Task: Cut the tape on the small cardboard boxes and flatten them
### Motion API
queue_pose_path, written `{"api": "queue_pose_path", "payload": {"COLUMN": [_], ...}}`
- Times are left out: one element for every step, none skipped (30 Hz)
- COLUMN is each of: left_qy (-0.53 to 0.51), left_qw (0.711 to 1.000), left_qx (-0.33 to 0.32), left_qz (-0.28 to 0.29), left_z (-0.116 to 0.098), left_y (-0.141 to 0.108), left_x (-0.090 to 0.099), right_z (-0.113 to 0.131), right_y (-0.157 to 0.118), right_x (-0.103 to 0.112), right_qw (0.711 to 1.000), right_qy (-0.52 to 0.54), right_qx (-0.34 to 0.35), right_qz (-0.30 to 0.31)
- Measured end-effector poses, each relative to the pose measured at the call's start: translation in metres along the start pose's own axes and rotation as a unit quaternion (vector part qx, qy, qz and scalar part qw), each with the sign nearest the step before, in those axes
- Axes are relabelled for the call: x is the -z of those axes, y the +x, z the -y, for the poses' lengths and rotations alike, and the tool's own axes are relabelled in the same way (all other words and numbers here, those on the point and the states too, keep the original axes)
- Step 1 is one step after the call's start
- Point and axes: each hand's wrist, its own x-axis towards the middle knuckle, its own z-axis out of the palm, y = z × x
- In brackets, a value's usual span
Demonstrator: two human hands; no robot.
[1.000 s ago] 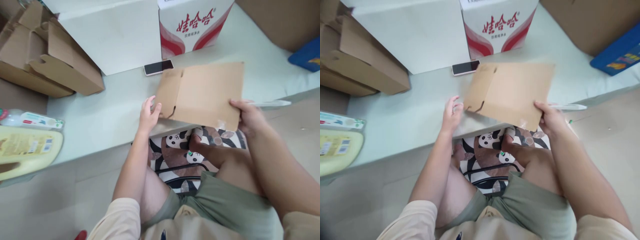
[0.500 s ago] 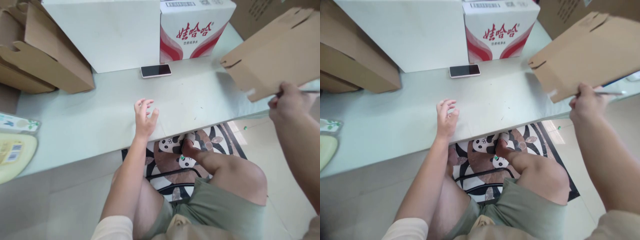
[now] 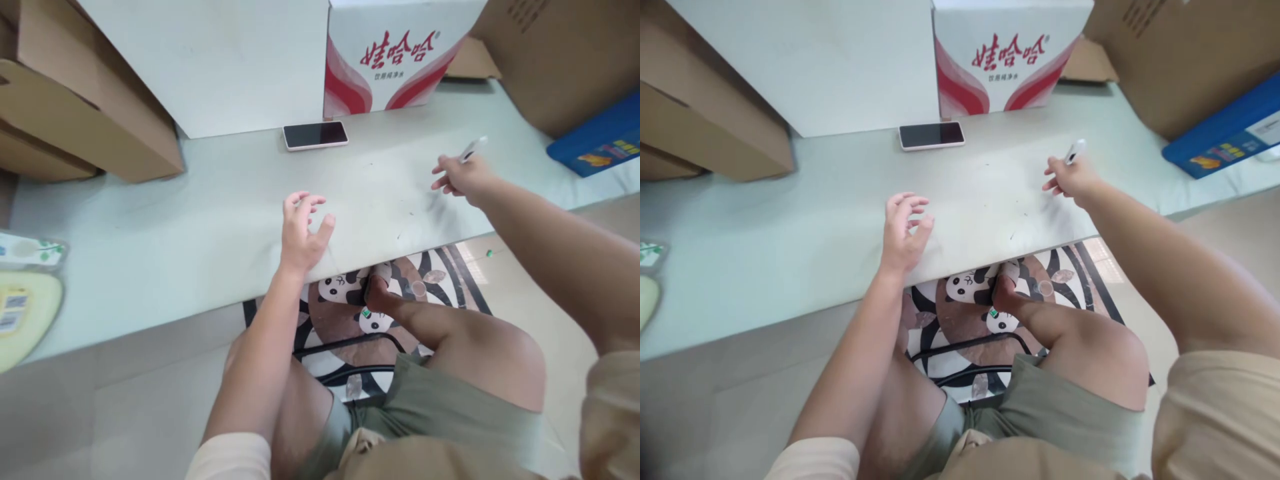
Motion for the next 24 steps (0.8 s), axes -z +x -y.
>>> {"api": "queue_pose_path", "payload": {"left_qy": [-0.002,-0.002,-0.001,-0.001,-0.001,-0.005,-0.01,-0.015,-0.02,-0.024,-0.027,-0.028,-0.03,-0.032,-0.036,-0.04,-0.043,-0.046,-0.047,-0.049,-0.05,-0.052,-0.054,-0.055], "left_qw": [1.0,1.0,1.0,1.0,1.0,1.0,0.999,0.999,0.998,0.997,0.996,0.995,0.994,0.993,0.992,0.991,0.99,0.989,0.988,0.987,0.986,0.985,0.984,0.984], "left_qx": [-0.006,-0.013,-0.021,-0.025,-0.026,-0.023,-0.019,-0.016,-0.014,-0.015,-0.018,-0.021,-0.023,-0.023,-0.021,-0.018,-0.013,-0.007,0.0,0.006,0.011,0.014,0.016,0.015], "left_qz": [0.001,0.001,-0.001,-0.004,-0.011,-0.021,-0.032,-0.045,-0.059,-0.072,-0.085,-0.096,-0.106,-0.114,-0.12,-0.126,-0.133,-0.14,-0.147,-0.153,-0.158,-0.162,-0.167,-0.171], "left_z": [0.0,-0.001,-0.001,-0.002,-0.003,-0.004,-0.004,-0.005,-0.005,-0.005,-0.005,-0.005,-0.004,-0.004,-0.004,-0.003,-0.003,-0.003,-0.002,-0.002,-0.002,-0.001,-0.001,-0.001], "left_y": [-0.003,-0.006,-0.009,-0.013,-0.015,-0.017,-0.019,-0.02,-0.021,-0.021,-0.021,-0.022,-0.022,-0.022,-0.023,-0.023,-0.024,-0.024,-0.023,-0.023,-0.023,-0.023,-0.022,-0.022], "left_x": [0.001,0.003,0.006,0.009,0.014,0.019,0.024,0.03,0.036,0.042,0.048,0.054,0.06,0.065,0.07,0.074,0.078,0.082,0.085,0.087,0.089,0.091,0.092,0.092], "right_z": [0.004,0.01,0.018,0.027,0.037,0.048,0.059,0.072,0.085,0.099,0.115,0.132,0.15,0.169,0.189,0.21,0.231,0.252,0.274,0.294,0.313,0.331,0.347,0.361], "right_y": [-0.011,-0.021,-0.029,-0.036,-0.042,-0.046,-0.05,-0.053,-0.056,-0.06,-0.064,-0.068,-0.074,-0.08,-0.086,-0.092,-0.098,-0.103,-0.108,-0.113,-0.117,-0.121,-0.124,-0.124], "right_x": [-0.008,-0.014,-0.021,-0.028,-0.036,-0.044,-0.054,-0.066,-0.078,-0.092,-0.106,-0.121,-0.137,-0.152,-0.168,-0.183,-0.197,-0.211,-0.223,-0.235,-0.245,-0.255,-0.263,-0.27], "right_qw": [0.999,0.998,0.996,0.993,0.991,0.988,0.984,0.98,0.974,0.967,0.959,0.951,0.942,0.931,0.918,0.9,0.88,0.862,0.855,0.847,0.83,0.817,0.806,0.797], "right_qy": [-0.023,-0.047,-0.072,-0.095,-0.113,-0.129,-0.143,-0.154,-0.164,-0.168,-0.168,-0.164,-0.157,-0.152,-0.15,-0.154,-0.164,-0.175,-0.174,-0.178,-0.193,-0.201,-0.212,-0.223], "right_qx": [-0.022,-0.04,-0.046,-0.038,-0.02,0.005,0.034,0.071,0.113,0.158,0.202,0.243,0.28,0.314,0.35,0.388,0.424,0.456,0.469,0.482,0.511,0.53,0.543,0.552], "right_qz": [0.005,0.019,0.035,0.054,0.073,0.087,0.097,0.102,0.105,0.105,0.102,0.099,0.1,0.104,0.114,0.127,0.137,0.137,0.137,0.133,0.115,0.106,0.103,0.099]}}
